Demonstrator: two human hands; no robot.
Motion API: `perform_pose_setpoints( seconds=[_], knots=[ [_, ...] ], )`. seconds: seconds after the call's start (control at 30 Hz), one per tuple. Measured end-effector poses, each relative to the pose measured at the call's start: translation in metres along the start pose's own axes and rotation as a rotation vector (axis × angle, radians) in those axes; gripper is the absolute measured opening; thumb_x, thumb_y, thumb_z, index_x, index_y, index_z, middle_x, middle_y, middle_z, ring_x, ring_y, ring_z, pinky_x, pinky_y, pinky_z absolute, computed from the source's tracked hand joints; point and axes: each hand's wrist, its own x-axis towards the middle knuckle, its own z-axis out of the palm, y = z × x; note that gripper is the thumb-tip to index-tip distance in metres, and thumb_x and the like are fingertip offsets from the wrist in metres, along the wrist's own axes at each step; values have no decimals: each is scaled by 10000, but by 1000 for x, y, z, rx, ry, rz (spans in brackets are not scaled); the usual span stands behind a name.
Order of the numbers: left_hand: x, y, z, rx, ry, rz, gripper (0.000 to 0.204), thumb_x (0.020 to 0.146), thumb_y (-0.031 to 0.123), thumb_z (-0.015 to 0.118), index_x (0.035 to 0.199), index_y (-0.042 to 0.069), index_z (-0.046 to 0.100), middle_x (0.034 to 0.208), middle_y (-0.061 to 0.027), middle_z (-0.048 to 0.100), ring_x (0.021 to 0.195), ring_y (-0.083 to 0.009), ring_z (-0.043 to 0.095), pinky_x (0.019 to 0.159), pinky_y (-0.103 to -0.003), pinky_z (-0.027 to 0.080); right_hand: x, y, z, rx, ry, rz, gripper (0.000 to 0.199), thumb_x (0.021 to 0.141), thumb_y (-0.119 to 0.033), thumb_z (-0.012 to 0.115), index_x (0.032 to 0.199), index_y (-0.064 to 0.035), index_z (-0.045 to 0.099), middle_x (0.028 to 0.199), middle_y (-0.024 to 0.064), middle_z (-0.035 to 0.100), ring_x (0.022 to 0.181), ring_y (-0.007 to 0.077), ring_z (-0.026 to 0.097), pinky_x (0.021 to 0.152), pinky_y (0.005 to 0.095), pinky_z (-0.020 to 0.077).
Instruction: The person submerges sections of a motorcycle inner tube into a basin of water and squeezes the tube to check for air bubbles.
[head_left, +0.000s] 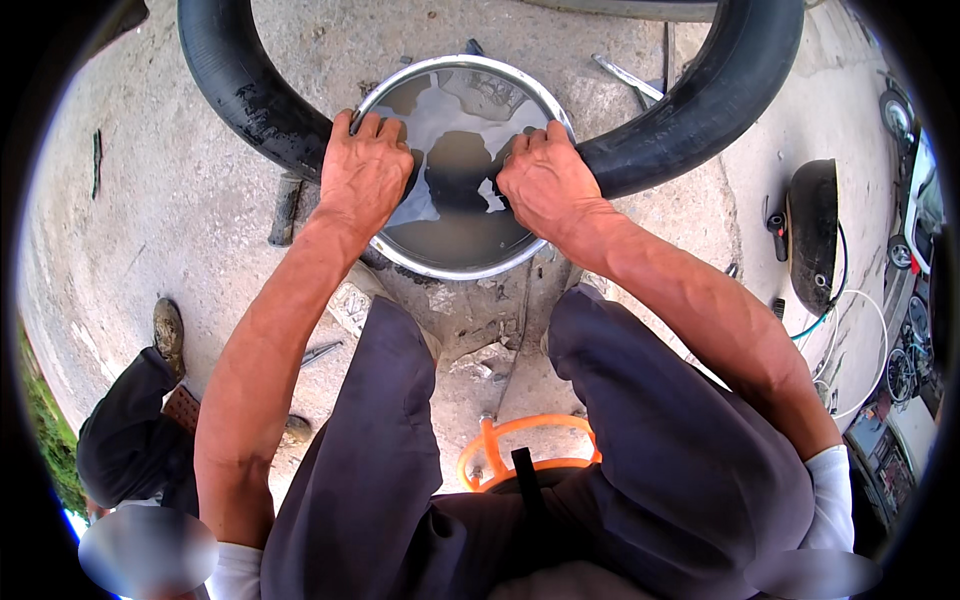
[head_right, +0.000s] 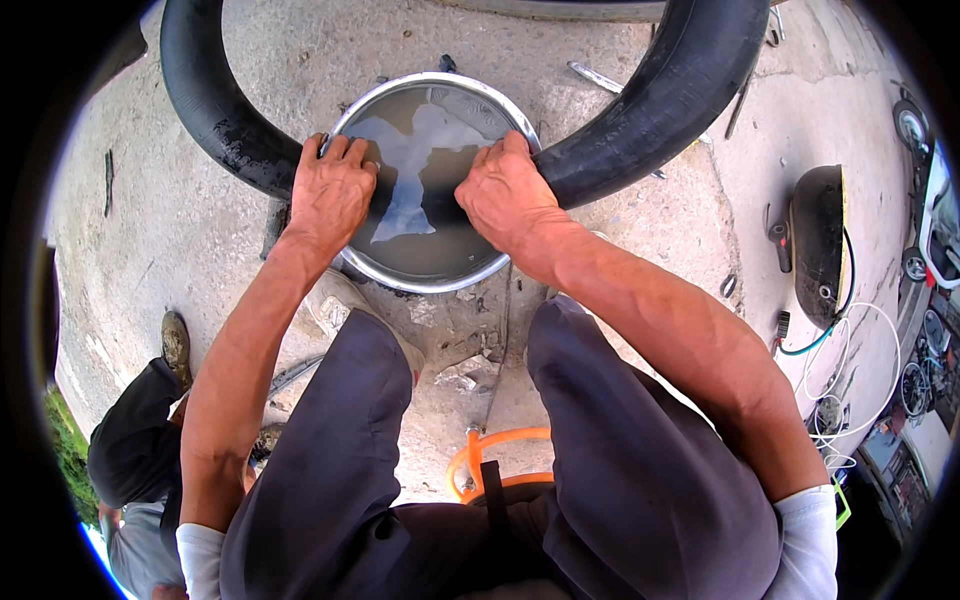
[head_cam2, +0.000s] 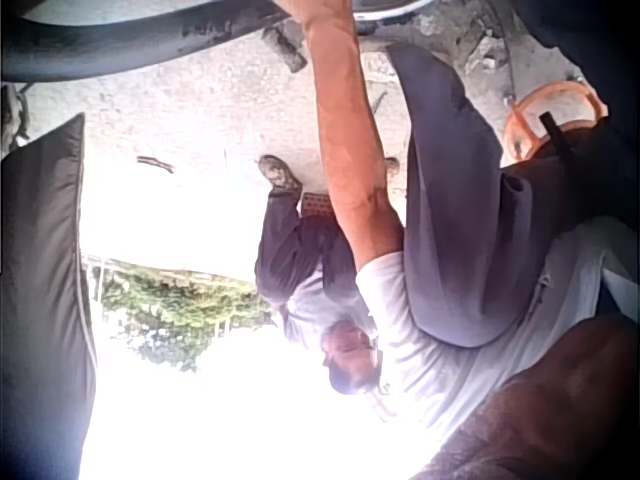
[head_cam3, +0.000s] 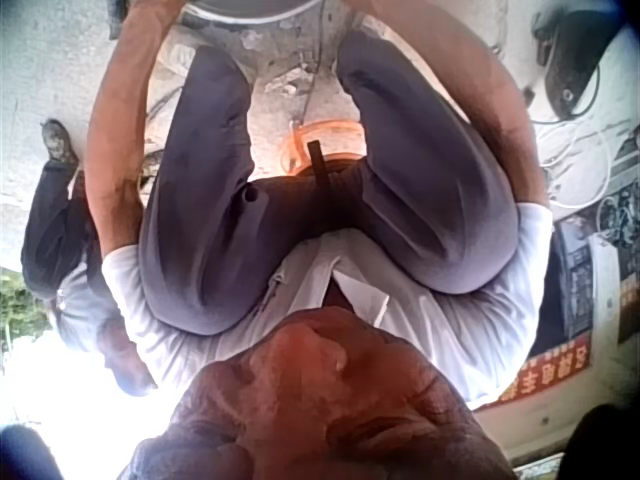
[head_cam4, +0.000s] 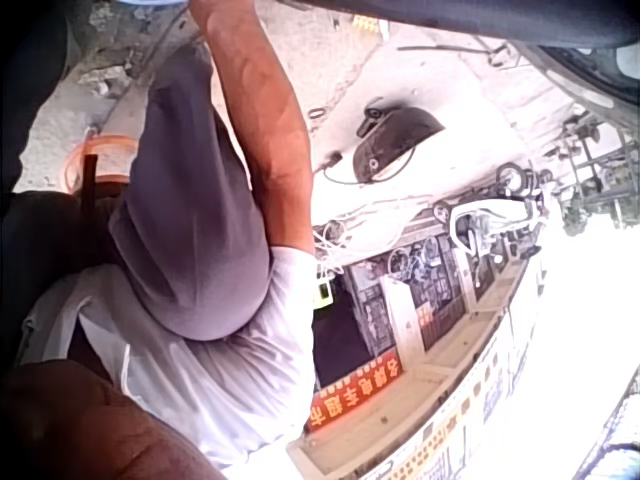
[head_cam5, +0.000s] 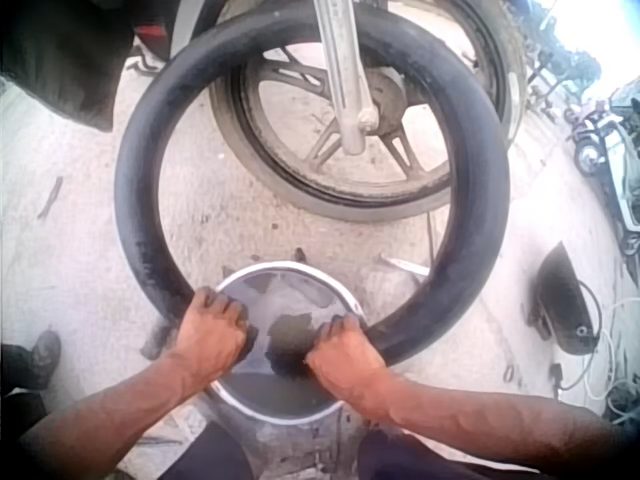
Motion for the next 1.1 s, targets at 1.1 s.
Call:
perform_pose_setpoints(
  seconds=[1.1],
  knots=[
    [-1,-1,1,-16,33,-4,137,894,115,670,919,103,804,1097,-68,709,1139,-240,658,1127,-479,424,1,0,0,50,-27,-5,191,890,-242,693,887,-80,792,872,87,701,850,218,679,793,383,429]
  ],
)
